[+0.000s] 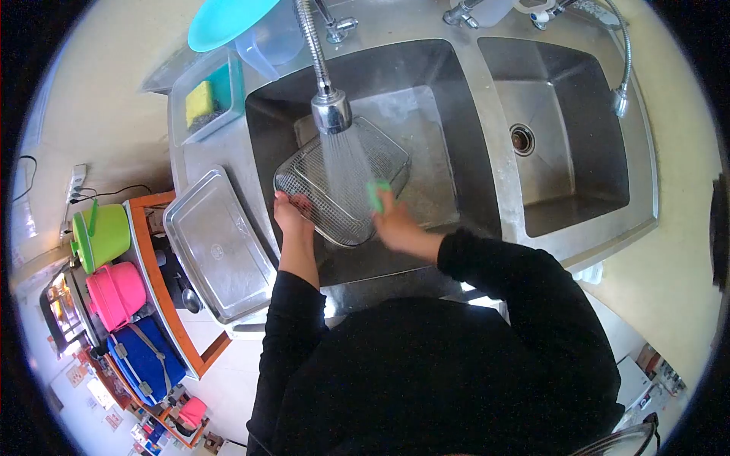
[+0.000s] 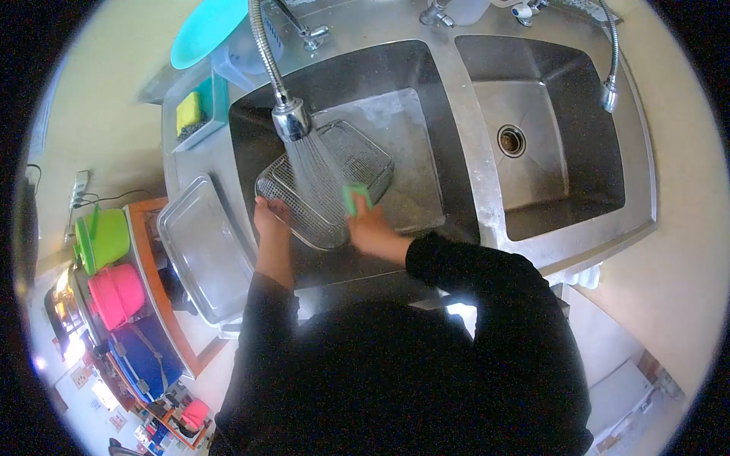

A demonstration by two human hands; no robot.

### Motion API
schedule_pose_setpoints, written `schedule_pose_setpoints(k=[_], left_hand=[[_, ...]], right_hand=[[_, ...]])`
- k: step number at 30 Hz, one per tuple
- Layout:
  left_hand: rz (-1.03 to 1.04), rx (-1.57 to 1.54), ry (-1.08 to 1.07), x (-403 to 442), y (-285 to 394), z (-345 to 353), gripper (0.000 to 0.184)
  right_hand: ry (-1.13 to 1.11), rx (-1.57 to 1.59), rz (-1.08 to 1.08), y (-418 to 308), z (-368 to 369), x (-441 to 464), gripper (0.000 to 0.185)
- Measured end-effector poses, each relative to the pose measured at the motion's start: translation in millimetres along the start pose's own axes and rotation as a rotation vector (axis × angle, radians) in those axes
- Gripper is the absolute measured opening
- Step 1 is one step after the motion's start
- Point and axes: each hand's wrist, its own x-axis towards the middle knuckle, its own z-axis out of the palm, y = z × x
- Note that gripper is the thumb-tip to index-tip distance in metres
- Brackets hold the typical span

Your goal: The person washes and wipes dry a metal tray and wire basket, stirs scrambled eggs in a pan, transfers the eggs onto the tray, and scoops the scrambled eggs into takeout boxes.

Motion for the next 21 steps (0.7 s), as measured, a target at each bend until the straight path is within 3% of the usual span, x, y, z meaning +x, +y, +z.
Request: schedule_pose_setpoints(k=[1, 5, 7, 9, 12, 15, 17, 19, 21], left_hand=[[-0.041, -0.004, 0.018, -1, -3, 0, 0.028], [-0.149, 0.005, 0.089, -6, -4, 6, 0.028], [-0.165, 0.057, 0.143, -15, -2, 5, 0.028], [-0.181, -0.009, 0.09, -17, -3, 2, 0.028], [-0.208, -0.153, 0.108, -28, -7, 6, 0.029], [-0.116, -0.181, 0.099, -17, -10, 5, 0.032], [-0.065, -0.099, 0.167, -26, -7, 13, 0.037], [-0.064, -0.081, 0.221, -19, -10, 19, 0.039], [-0.106, -0.088, 0.279, -23, -7, 29, 0.042]], right_hand=[[-0.065, 0.046, -0.016, -12, -1, -19, 0.054], [0.2, 0.197, -0.063, 37, 26, 13, 0.053], [0.283, 0.153, 0.024, 63, 15, 58, 0.053], [0.317, 0.314, 0.211, 80, -4, 100, 0.053], [0.508, 0.647, 0.3, 98, -18, 131, 0.053], [0.5, 0.415, 0.36, 61, -15, 103, 0.05], [0.383, 0.479, 0.14, 63, 6, 83, 0.053], [0.292, 0.683, 0.189, 29, 18, 39, 0.055], [0.407, 0.648, -0.006, 22, 40, 12, 0.056]])
